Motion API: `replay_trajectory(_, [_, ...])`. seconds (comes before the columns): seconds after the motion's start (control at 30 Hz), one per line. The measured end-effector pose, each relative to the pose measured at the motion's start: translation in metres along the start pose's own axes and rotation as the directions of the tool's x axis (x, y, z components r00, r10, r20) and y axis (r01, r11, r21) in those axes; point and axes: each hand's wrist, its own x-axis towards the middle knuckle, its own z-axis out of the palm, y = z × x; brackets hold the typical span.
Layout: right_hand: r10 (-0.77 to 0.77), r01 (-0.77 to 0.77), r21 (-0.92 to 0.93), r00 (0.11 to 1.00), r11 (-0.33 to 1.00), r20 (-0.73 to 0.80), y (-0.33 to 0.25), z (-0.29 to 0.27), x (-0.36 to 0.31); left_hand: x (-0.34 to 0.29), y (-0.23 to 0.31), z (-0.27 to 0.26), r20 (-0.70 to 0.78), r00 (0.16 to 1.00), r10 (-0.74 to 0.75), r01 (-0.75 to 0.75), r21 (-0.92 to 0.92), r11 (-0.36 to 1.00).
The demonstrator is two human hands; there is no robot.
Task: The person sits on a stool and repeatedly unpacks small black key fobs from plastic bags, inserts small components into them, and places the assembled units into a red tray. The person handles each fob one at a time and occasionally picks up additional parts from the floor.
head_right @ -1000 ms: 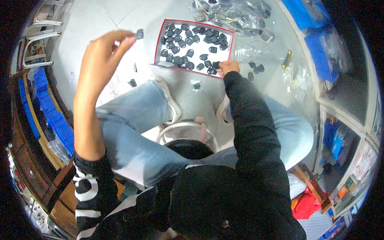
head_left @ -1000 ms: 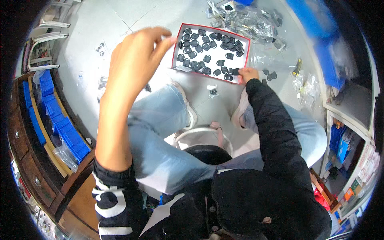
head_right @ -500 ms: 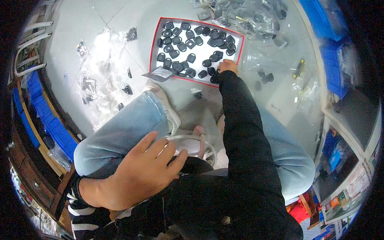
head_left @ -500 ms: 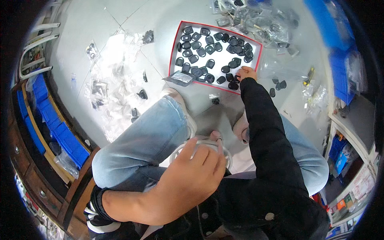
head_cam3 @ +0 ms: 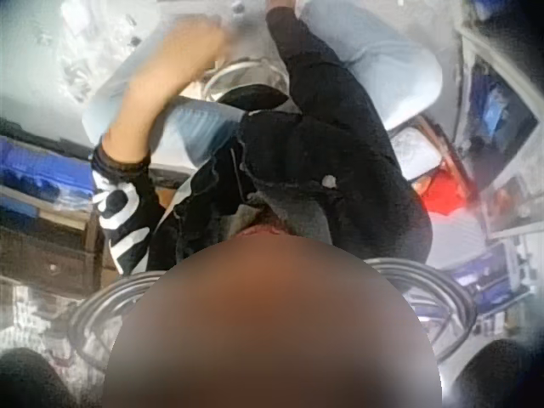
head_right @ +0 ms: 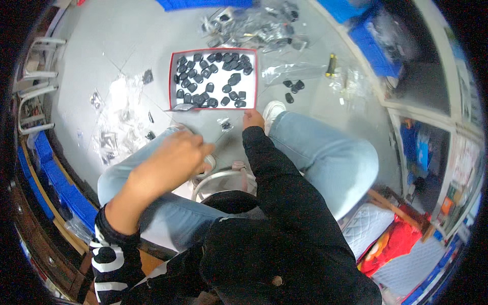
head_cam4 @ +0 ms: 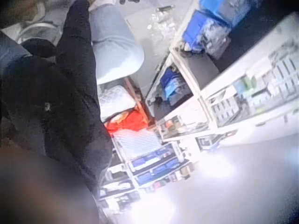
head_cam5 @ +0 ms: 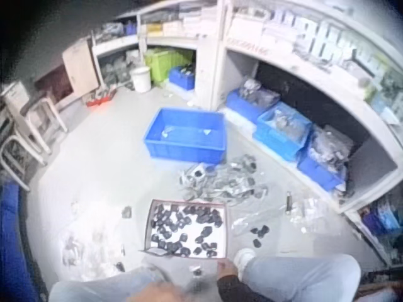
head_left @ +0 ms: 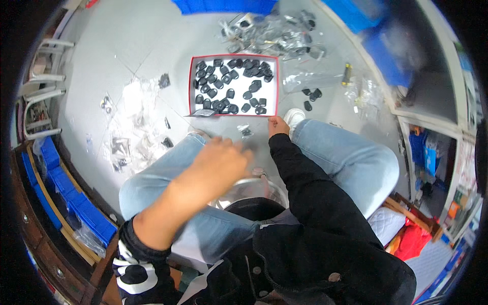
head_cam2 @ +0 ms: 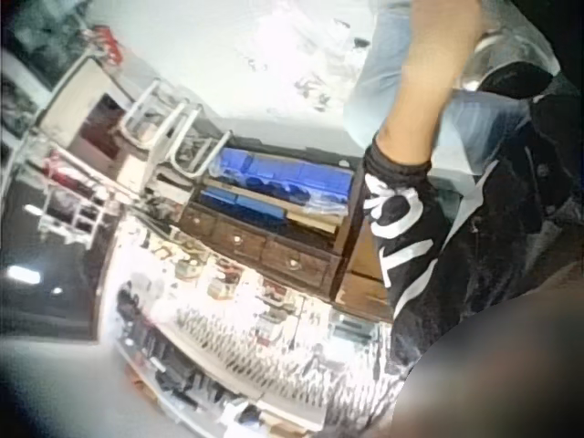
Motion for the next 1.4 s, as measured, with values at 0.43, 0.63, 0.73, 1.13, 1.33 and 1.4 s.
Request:
replay_trajectory(0.43, [-0.339,0.575,0.582,0.815,0.575,-0.47,-0.16,-0.331,-0.098,-0.016,-0.038,-0.034,-0.4,0.83,-0.39,0.369,-0.131,0.92])
replay_trajectory(0.63, [-0.49,0.345,0.727,0.871,0.594,-0.013,-0.165,-0.284,-0.059,-0.047,-0.013,-0.034,-0.613,0.689,-0.388,0.437,-0.076,0.896])
replay_trajectory(0.73, [-0.513,0.42,0.595,0.858,0.685,-0.015,-0.149,-0.164,0.0,-0.049,-0.005,-0.021,-0.417,0.801,-0.43,0.425,-0.11,0.898])
replay_trajectory(1.13, [0.082,0.012,-0.405,0.974,0.914,0.213,0.033,0.027,0.122,-0.04,0.017,-0.008,-0.041,0.984,-0.174,0.173,-0.031,0.985])
replay_trajectory(1.33, [0.059,0.147,-0.456,0.911,0.878,0.408,0.049,0.054,0.121,-0.035,0.019,-0.026,-0.08,0.99,-0.113,0.102,-0.133,0.986])
replay_trajectory(1.4, [0.043,0.085,-0.259,0.891,0.962,0.452,0.043,0.082,0.093,-0.035,0.016,-0.031,-0.085,0.99,-0.113,0.099,-0.159,0.982])
